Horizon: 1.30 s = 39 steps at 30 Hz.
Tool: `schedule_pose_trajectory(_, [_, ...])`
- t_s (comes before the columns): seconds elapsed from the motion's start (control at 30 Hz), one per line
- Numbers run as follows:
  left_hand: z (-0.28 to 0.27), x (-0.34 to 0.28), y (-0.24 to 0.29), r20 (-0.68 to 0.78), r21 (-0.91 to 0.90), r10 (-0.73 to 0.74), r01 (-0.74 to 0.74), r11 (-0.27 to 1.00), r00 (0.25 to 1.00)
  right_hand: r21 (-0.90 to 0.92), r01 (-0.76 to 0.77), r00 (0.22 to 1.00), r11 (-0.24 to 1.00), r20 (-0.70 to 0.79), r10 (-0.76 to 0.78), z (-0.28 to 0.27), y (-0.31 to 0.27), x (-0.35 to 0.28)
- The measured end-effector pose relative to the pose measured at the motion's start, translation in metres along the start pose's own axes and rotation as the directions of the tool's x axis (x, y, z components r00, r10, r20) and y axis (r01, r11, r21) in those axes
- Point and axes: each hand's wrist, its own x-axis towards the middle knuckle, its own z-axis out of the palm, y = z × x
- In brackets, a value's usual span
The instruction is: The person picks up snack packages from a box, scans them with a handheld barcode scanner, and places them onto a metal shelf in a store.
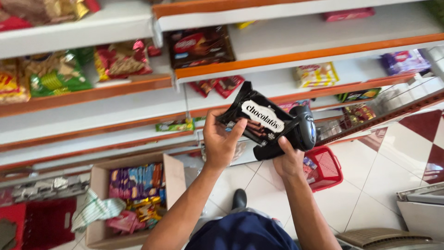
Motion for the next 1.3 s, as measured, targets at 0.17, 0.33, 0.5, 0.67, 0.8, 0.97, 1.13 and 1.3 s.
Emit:
schedule_pose_trajectory(0.17, [0.069,0.036,0.011,-0.019,0.025,0.18,-0.179,0.983,0.984,-0.105,0.198,0.971,0.975,-0.115,-0.209,0.021,-0.062,0.052])
schedule_pose_trajectory(0.33, [0.1,0.071,0.039,0.145,0.353,0.299,-0.331,0.875,0.943,-0.096,0.368,0.929,0.925,-0.004,-0.37,0.04,-0.112,0.1])
schedule_pose_trajectory(0.5, [0.108,0.103,0.064,0.341,0.422,0.395,-0.514,0.747,0.853,-0.094,0.439,0.898,0.893,0.06,-0.435,0.056,-0.143,0.149])
schedule_pose_trajectory(0.67, [0.118,0.126,0.063,0.246,0.458,0.449,-0.511,0.727,0.859,-0.084,0.476,0.875,0.875,0.143,-0.462,0.072,-0.159,0.17])
schedule_pose_trajectory(0.8, [0.131,0.14,0.058,0.129,0.415,0.464,-0.473,0.777,0.876,-0.206,0.469,0.883,0.859,0.115,-0.455,0.083,-0.156,0.171])
schedule_pose_trajectory(0.97, [0.15,0.151,0.052,0.04,0.47,0.499,-0.457,0.756,0.866,-0.189,0.507,0.861,0.841,0.147,-0.487,0.093,-0.155,0.176])
schedule_pose_trajectory(1.13, [0.16,0.156,0.055,-0.006,0.5,0.49,-0.421,0.757,0.872,-0.215,0.634,0.773,0.743,0.189,-0.605,0.093,-0.15,0.189])
schedule_pose_trajectory(1.3, [0.155,0.169,0.064,0.133,0.621,0.562,-0.511,0.594,0.816,-0.222,0.6,0.8,0.769,0.145,-0.582,0.091,-0.155,0.202])
